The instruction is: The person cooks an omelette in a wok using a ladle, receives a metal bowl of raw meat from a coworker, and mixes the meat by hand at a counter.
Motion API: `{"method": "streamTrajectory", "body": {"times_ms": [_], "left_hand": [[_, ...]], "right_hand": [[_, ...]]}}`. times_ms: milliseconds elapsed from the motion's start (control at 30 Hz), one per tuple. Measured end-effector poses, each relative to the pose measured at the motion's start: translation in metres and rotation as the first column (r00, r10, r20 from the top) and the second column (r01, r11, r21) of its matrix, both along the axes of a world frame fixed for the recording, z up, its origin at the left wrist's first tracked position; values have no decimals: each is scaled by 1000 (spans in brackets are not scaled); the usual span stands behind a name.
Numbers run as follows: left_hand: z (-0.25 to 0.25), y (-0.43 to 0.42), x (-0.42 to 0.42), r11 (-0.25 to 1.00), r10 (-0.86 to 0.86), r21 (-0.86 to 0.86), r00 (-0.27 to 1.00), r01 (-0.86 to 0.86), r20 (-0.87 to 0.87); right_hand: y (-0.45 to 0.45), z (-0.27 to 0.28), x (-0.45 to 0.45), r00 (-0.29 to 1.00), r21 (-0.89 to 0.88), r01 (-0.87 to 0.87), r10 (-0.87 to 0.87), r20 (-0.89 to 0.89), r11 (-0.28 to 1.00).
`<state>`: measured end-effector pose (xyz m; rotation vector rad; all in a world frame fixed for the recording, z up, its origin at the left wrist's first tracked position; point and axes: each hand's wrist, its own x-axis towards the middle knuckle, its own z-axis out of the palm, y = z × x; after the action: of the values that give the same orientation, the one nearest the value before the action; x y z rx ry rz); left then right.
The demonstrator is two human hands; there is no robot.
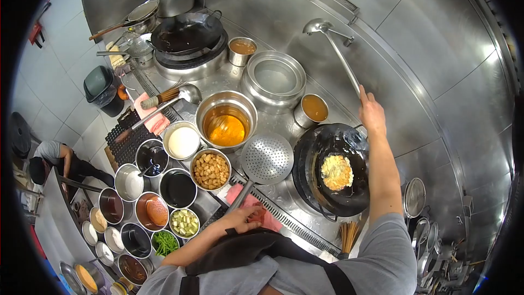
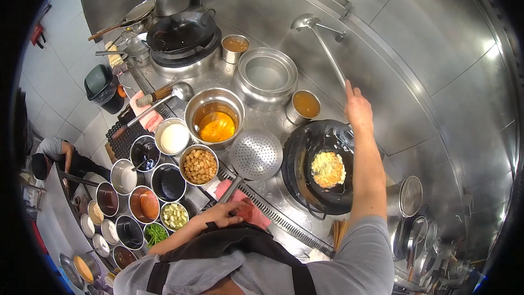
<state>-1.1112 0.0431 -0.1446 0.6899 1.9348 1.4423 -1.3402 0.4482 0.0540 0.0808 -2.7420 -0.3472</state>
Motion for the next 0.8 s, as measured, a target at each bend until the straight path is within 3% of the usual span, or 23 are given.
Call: {"method": "streamTrajectory", "body": {"times_ms": [133,267,333,467,533,600,633,700,733,800], "left_hand": [[-7,9,-4,997,-22,-71,1000,23,14],[-6,20,-9,991,-92,-99,996,92,1],[-19,25,-10,993,-91,-75,996,90,-13],[-13,15,-8,998,-50,-36,998,49,-28],[-4,8,-6,998,-52,-19,998,52,-25],[2,1,-4,999,29,21,999,-29,-15],[5,-4,-3,995,41,-96,996,-33,81],[8,-13,1,990,105,-113,986,-90,132],[6,-17,5,983,157,-126,972,-137,175],[-10,-28,15,973,218,-119,960,-199,175]], "right_hand": [[17,5,29,999,62,5,-7,37,998],[-1,-7,34,1000,-104,-3,1,-17,995],[-14,-27,32,991,-319,-124,102,-85,940],[-41,-61,16,985,-516,-170,157,-70,839],[-59,-67,-1,992,-504,-91,123,32,859],[-80,-69,-20,961,-486,78,63,268,870],[-82,-82,-36,959,-492,73,74,274,868],[-83,-120,-70,971,-344,58,26,236,937],[-90,-128,-83,968,-350,45,45,246,936],[-105,-146,-108,898,-442,294,-86,432,848]]}}
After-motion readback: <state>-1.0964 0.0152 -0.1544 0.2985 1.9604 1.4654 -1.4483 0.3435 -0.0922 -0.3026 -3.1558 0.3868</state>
